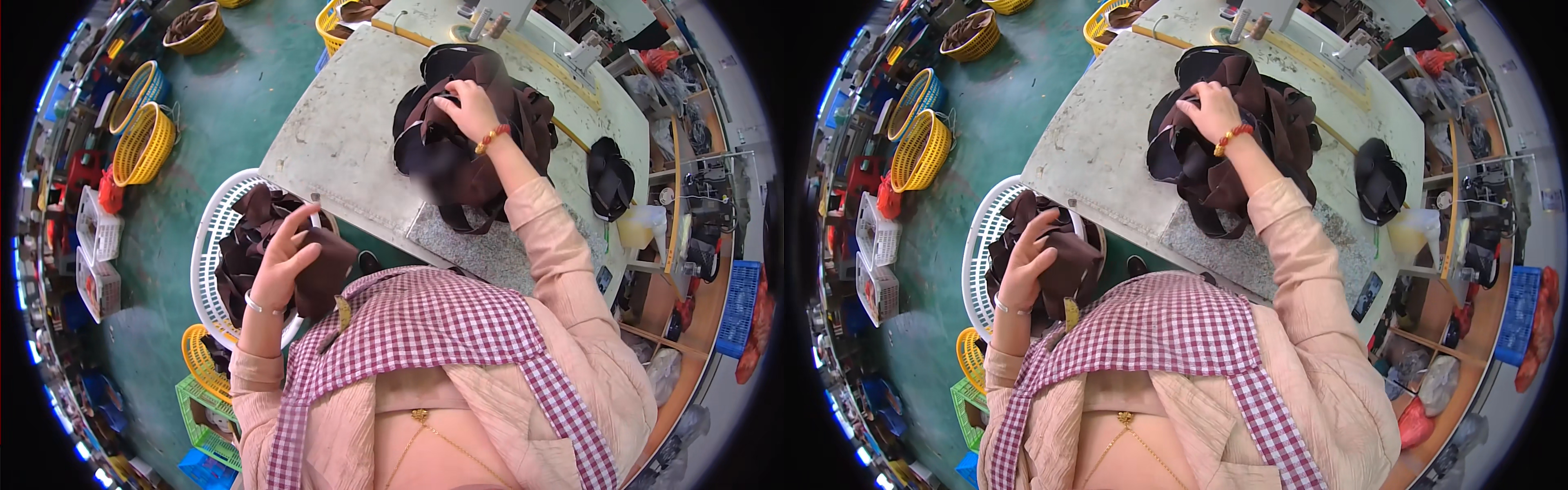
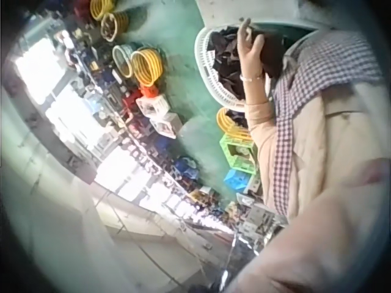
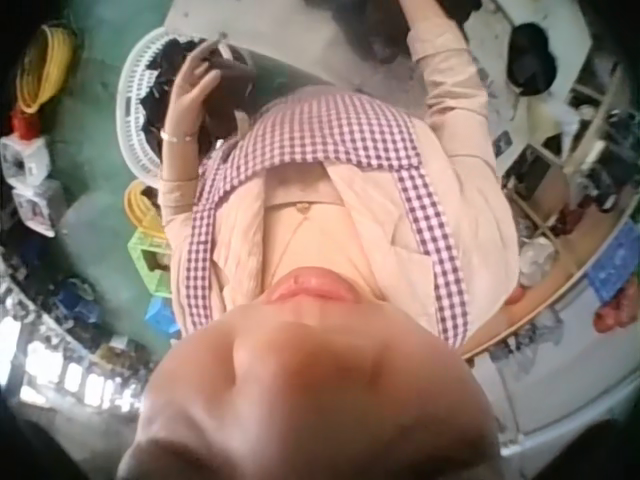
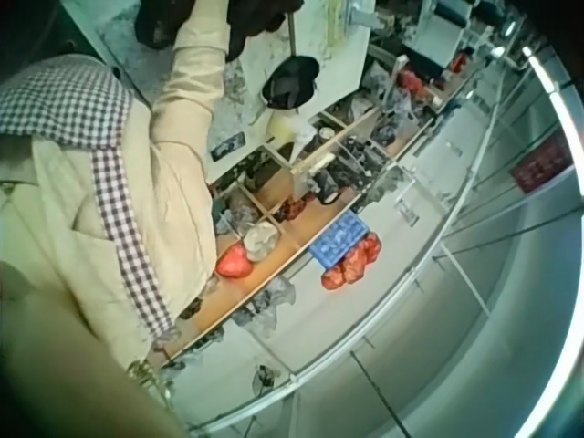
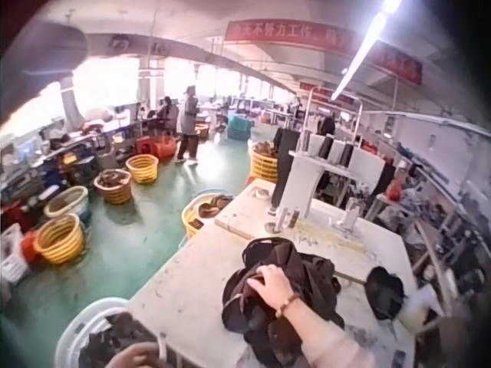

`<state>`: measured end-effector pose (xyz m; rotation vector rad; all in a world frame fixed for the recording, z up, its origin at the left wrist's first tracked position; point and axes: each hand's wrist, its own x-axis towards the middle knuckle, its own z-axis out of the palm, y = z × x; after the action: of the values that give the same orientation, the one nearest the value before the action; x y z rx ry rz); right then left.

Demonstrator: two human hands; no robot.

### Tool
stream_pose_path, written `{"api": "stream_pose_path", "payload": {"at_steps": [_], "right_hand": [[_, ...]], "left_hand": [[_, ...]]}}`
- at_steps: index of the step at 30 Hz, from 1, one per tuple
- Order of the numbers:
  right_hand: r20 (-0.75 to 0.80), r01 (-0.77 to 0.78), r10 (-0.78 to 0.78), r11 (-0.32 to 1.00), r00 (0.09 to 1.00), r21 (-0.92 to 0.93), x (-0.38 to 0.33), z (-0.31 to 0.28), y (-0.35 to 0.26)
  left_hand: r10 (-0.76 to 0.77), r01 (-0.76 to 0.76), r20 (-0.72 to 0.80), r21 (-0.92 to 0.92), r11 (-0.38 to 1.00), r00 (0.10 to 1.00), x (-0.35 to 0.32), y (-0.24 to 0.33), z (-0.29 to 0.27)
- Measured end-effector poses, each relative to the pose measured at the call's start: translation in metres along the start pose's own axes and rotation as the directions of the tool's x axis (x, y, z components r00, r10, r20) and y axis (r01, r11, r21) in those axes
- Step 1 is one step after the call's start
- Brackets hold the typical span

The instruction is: The person clears items from a workbench, carries baskets filled with cut shoe upper components to the workstation, and places the components onto the table, folding and sorting them by hand.

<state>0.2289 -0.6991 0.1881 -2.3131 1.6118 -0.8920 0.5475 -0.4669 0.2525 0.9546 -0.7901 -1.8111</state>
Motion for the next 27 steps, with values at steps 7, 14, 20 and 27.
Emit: {"api": "stream_pose_path", "payload": {"at_steps": [7, 14, 20, 27], "right_hand": [[0.219, -0.058, 0.084, 0.991, 0.972, -0.12, -0.018, -0.012, -0.026], [0.303, 0.148, -0.008, 0.885, 0.953, -0.442, 0.008, 0.023, -0.026], [0.645, 0.277, -0.077, 0.937, 0.76, -0.215, 0.014, 0.009, -0.013], [0.534, -0.274, -0.349, 0.574, 0.77, 0.771, 0.035, -0.056, -0.108]], "left_hand": [[0.1, -0.024, -0.206, 0.345, 0.938, 0.973, -0.016, -0.016, -0.029], [0.093, -0.037, -0.219, 0.248, 0.968, 0.971, -0.012, -0.022, -0.038], [0.158, -0.085, -0.214, 0.316, 0.945, 0.964, -0.005, -0.022, -0.048], [0.306, -0.225, -0.365, 0.25, 0.942, 0.879, -0.011, -0.002, -0.068]]}}
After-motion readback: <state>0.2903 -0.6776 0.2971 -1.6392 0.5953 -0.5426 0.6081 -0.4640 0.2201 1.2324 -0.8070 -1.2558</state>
